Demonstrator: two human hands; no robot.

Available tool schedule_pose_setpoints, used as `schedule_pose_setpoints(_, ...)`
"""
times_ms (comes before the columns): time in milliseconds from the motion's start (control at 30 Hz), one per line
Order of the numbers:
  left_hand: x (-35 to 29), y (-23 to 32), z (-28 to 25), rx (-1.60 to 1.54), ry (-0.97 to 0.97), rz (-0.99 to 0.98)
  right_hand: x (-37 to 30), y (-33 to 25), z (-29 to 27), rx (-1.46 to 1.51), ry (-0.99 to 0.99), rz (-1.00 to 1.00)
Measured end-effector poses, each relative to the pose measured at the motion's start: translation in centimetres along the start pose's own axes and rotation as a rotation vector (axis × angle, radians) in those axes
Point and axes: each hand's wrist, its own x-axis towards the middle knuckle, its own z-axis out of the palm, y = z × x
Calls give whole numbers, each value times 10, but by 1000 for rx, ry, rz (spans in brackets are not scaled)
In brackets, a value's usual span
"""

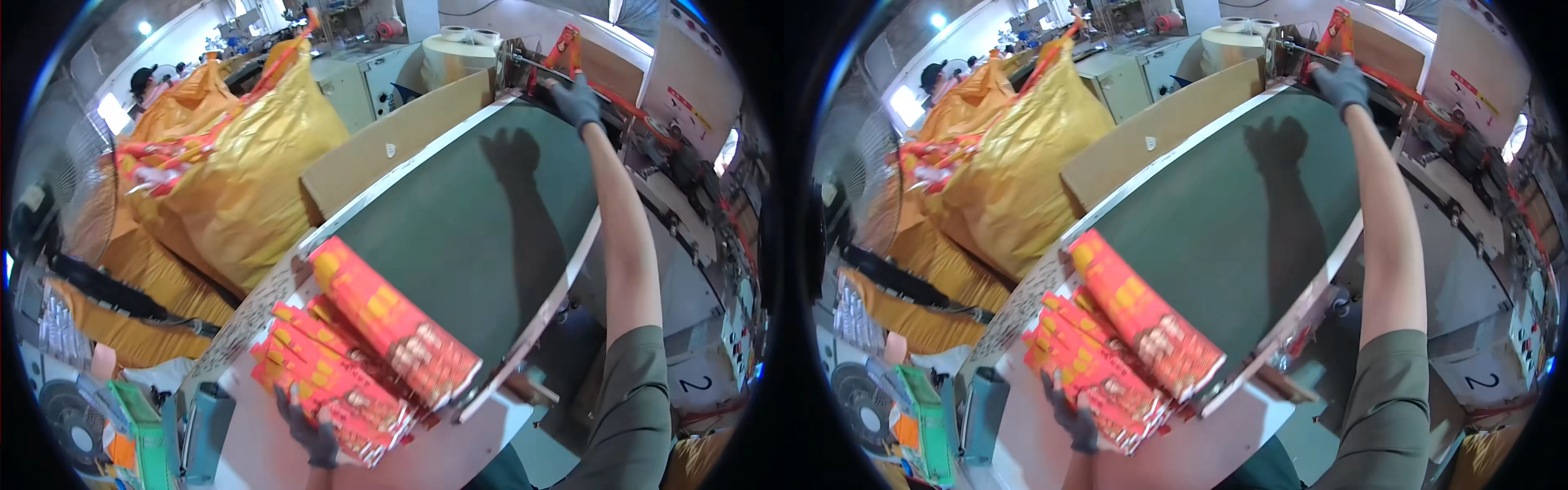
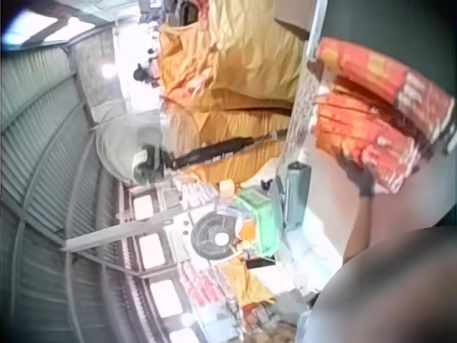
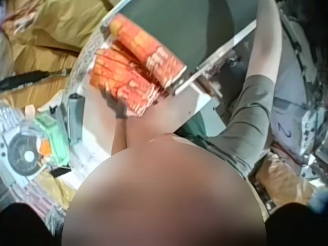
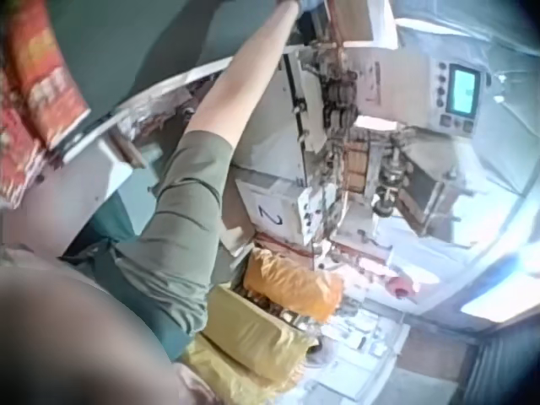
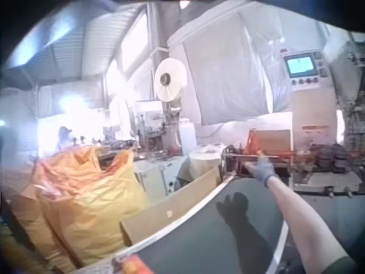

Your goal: Gathering bundles of incense sticks and sealing them into plastic bags using a heat sealer.

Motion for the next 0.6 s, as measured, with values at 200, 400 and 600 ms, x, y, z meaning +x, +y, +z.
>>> schedule_pose_setpoints(200,13,21,1,97,-14,-49,115,78,64,221,144,52)
schedule_pose_setpoints(400,17,18,12,159,6,-30,150,63,85,114,150,-196)
schedule_pose_setpoints(600,18,33,7,180,-14,-77,125,12,62,114,-122,-224)
